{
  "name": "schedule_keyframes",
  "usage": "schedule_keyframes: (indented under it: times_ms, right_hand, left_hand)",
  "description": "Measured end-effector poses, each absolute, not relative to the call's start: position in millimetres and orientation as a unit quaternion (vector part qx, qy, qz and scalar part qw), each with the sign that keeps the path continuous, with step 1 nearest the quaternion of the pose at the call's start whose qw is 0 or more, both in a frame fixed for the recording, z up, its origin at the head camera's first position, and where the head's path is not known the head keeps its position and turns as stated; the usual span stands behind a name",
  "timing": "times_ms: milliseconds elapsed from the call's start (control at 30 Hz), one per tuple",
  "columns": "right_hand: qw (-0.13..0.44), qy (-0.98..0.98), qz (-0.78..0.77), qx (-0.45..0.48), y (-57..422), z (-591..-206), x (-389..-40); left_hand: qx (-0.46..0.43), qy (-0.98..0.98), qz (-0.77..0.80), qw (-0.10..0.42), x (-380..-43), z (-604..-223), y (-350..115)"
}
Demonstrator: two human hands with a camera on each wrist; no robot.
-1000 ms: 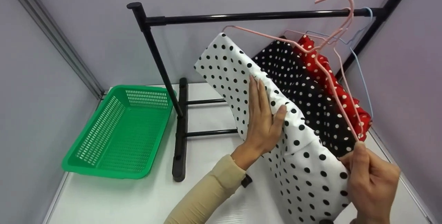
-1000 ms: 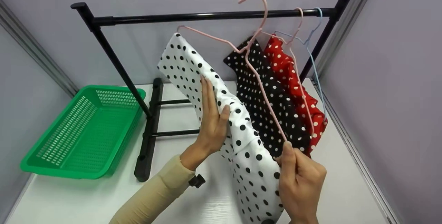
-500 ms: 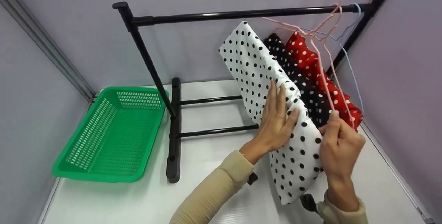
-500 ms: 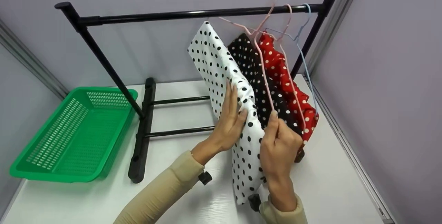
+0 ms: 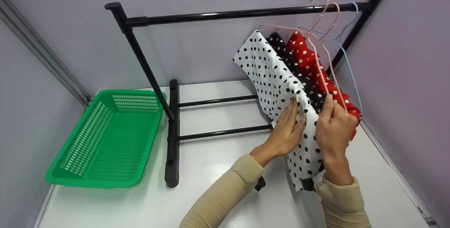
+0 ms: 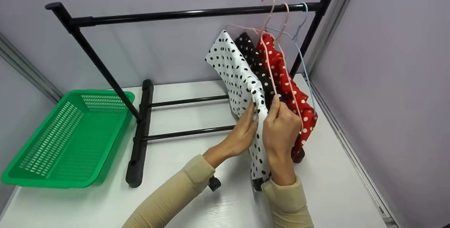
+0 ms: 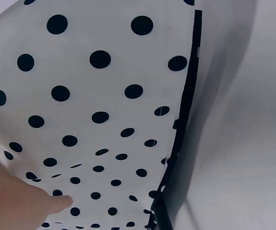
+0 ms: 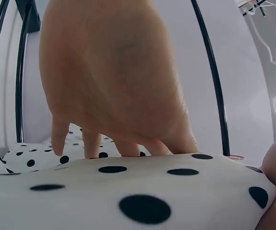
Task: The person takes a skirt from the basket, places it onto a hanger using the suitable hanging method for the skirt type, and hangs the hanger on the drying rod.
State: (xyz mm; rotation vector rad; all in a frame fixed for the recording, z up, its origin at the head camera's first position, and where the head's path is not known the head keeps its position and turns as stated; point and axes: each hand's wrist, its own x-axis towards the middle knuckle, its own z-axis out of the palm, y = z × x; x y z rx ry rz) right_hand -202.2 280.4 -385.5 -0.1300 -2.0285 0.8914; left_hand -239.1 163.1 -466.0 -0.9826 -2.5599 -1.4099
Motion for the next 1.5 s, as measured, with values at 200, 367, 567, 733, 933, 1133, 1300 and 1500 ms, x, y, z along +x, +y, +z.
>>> schedule_keyframes:
  times_ms: [200,367,567,733,933,1133,1300,1500]
  right_hand:
    - [0.432,-0.835,0.332,-0.073,293,-394,-210]
    - [0.439,-0.836,0.309,-0.108,310,-391,-218]
    - [0.441,-0.835,0.3,-0.132,320,-391,-222]
    - [0.431,-0.849,0.288,-0.107,315,-400,-217]
    - [0.368,-0.874,0.295,-0.118,315,-403,-203]
    - [0.313,-0.89,0.308,-0.124,314,-400,-199]
    - [0.299,-0.895,0.308,-0.122,312,-400,-197]
    - [0.289,-0.895,0.31,-0.139,312,-398,-192]
  left_hand:
    - [-0.316,-0.838,-0.444,-0.027,-238,-473,168]
    - [-0.338,-0.842,-0.417,-0.06,-235,-471,178]
    - [-0.37,-0.83,-0.413,-0.064,-230,-472,189]
    - [-0.368,-0.818,-0.437,-0.063,-228,-477,192]
    - [-0.369,-0.815,-0.436,-0.098,-220,-483,195]
    - [-0.367,-0.816,-0.434,-0.109,-213,-486,194]
    - [-0.368,-0.817,-0.424,-0.129,-206,-493,192]
    - [-0.384,-0.823,-0.393,-0.148,-205,-497,186]
